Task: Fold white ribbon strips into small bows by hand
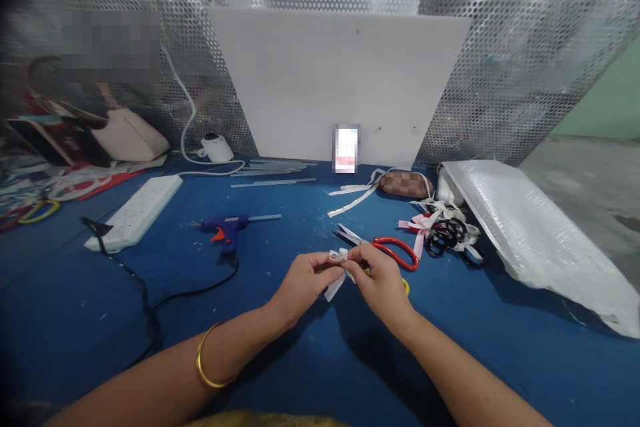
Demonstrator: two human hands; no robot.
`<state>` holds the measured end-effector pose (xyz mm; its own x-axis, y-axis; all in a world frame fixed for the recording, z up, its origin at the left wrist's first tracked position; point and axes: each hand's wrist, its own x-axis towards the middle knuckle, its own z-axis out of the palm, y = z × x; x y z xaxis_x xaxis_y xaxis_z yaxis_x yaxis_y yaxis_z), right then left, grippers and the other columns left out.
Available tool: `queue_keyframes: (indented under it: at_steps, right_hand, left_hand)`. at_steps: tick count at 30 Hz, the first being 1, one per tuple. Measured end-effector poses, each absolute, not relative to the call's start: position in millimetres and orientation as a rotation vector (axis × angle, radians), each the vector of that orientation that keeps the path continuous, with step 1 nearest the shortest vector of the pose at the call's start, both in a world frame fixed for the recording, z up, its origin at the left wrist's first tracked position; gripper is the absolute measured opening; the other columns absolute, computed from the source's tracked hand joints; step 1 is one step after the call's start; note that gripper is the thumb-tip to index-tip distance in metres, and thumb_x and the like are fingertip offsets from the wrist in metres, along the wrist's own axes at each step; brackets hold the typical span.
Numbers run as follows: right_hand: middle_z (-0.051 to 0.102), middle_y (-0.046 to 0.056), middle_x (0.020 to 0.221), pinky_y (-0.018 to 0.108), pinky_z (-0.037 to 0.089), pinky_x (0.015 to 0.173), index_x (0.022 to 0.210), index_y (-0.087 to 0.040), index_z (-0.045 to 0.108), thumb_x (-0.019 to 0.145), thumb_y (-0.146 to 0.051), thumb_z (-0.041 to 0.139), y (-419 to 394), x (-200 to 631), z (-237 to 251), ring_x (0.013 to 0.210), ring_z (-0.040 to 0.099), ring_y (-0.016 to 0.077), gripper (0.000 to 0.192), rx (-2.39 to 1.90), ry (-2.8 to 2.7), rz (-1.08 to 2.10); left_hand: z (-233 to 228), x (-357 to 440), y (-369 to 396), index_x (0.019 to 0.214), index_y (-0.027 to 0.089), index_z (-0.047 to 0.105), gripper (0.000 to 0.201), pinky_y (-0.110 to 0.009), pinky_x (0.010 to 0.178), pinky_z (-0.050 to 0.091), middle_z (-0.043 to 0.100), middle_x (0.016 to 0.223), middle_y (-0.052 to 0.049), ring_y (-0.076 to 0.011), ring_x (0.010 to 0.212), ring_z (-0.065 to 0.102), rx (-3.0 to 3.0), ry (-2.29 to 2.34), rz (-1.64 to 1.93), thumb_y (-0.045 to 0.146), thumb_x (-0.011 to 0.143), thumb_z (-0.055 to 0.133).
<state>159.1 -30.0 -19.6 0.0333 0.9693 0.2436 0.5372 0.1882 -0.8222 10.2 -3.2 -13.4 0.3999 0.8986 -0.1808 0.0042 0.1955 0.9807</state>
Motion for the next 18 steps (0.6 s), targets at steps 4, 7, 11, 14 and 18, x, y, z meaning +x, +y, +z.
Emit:
queue_keyframes:
  at_steps: [4, 7, 11, 14, 18]
  right_hand:
    - [0.058, 0.001, 0.067, 0.025, 0.04, 0.058, 0.074, -0.019, 0.058, 0.08, -0.033, 0.057, -29.4, 159.3, -18.4, 0.062, 0.051, 0.0148, 0.015, -1.462, -1.606, 0.672]
    - [0.055, -0.001, 0.064, 0.024, 0.039, 0.056, 0.071, -0.019, 0.057, 0.079, -0.033, 0.059, -28.3, 160.1, -17.0, 0.06, 0.05, 0.0134, 0.016, -1.467, -1.569, 0.751]
    - [0.052, -0.003, 0.06, 0.023, 0.036, 0.053, 0.07, -0.018, 0.057, 0.077, -0.03, 0.059, -27.4, 161.6, -16.6, 0.056, 0.047, 0.0113, 0.014, -1.457, -1.524, 0.834]
    - [0.051, -0.002, 0.061, 0.023, 0.035, 0.053, 0.07, -0.017, 0.057, 0.077, -0.027, 0.058, -27.7, 161.9, -16.5, 0.057, 0.045, 0.0109, 0.012, -1.415, -1.498, 0.897]
    - [0.051, -0.002, 0.06, 0.022, 0.034, 0.051, 0.07, -0.016, 0.057, 0.076, -0.031, 0.06, -28.1, 160.1, -14.4, 0.055, 0.043, 0.0098, 0.017, -1.353, -1.343, 1.11]
  left_hand:
    - [-14.7, 10.1, -1.8, 0.073, 0.013, 0.068, 0.016, -0.021, 0.057, 0.035, 0.059, 0.065, 0.001, -0.01, 0.059, 0.046, 1.203, 0.965, 0.793, 0.026, 0.065, 0.064]
    - [-13.5, 10.1, -2.4, 0.073, 0.013, 0.067, 0.015, -0.021, 0.056, 0.033, 0.057, 0.064, 0.002, -0.0092, 0.058, 0.044, 1.189, 0.938, 0.791, 0.025, 0.065, 0.064]
    - [-8.1, 9.0, -3.4, 0.075, 0.011, 0.067, 0.02, -0.02, 0.052, 0.03, 0.051, 0.059, 0.002, -0.0074, 0.053, 0.039, 1.132, 0.884, 0.737, 0.029, 0.065, 0.067]
    - [-6.3, 8.5, -3.4, 0.075, 0.01, 0.067, 0.033, -0.02, 0.05, 0.028, 0.049, 0.056, 0.003, -0.0061, 0.05, 0.037, 1.067, 0.847, 0.693, 0.041, 0.064, 0.069]
    - [-7.8, 9.3, -3.4, 0.074, 0.01, 0.066, 0.038, -0.02, 0.048, 0.027, 0.052, 0.057, 0.001, -0.0066, 0.051, 0.04, 1.03, 0.87, 0.717, 0.047, 0.063, 0.071]
